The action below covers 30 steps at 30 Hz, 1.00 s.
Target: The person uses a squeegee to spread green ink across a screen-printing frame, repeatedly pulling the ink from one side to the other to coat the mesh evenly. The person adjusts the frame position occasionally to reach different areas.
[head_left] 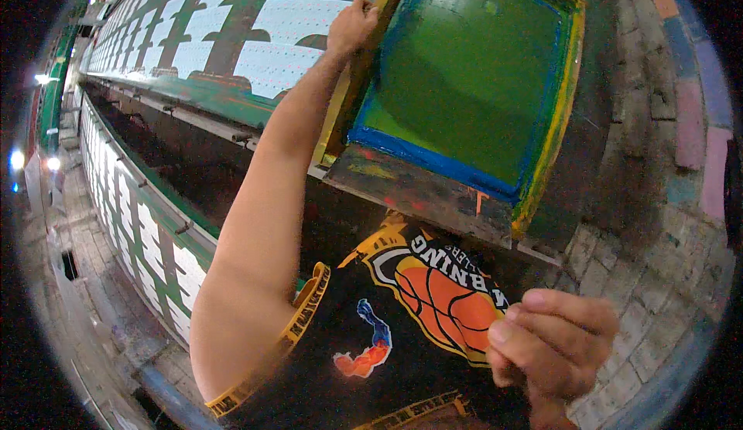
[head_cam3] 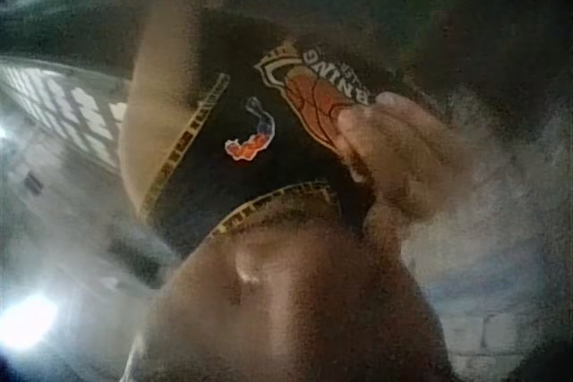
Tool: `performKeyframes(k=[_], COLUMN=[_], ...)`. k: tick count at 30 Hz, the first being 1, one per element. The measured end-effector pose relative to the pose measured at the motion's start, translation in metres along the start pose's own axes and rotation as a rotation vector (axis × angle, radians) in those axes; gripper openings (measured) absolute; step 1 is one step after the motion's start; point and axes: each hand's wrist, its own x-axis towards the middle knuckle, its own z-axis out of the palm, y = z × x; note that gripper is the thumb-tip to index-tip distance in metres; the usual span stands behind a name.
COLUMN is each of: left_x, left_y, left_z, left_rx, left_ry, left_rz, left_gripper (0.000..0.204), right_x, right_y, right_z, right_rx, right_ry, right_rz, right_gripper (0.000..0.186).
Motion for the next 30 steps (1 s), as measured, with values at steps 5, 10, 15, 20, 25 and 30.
performKeyframes(k=[5,10,15,20,25,30], left_x=[-0.003,-0.006,-0.005,0.004,0.01,-0.005], left_y=[0.0,-0.001,-0.002,-0.017,0.007,0.128], left_z=[0.002,-0.001,0.001,0.003,-0.002,0.026], left_rx=[-0.022,-0.033,-0.042,-0.083,-0.168,-0.173], left_ry=[0.001,-0.027,0.004,-0.03,-0.044,0.057], left_rz=[-0.018,-0.034,-0.049,-0.048,-0.043,0.061], left_gripper=[0.048,0.049,0.05,0.051,0.055,0.054], right_x=[-0.086,-0.183,-0.198,-0.156,-0.149,-0.231], right_y=[0.097,0.21,0.239,0.21,0.206,0.289], right_z=[0.084,0.136,0.15,0.124,0.078,-0.011], right_rx=[-0.355,-0.404,-0.3,-0.268,-0.27,-0.253], right_ry=[0.125,0.038,-0.009,-0.07,0.087,0.098], right_rz=[0.518,1.079,1.033,1.012,0.811,0.928], right_gripper=[0.06,0.075,0.04,0.037,0.034,0.042])
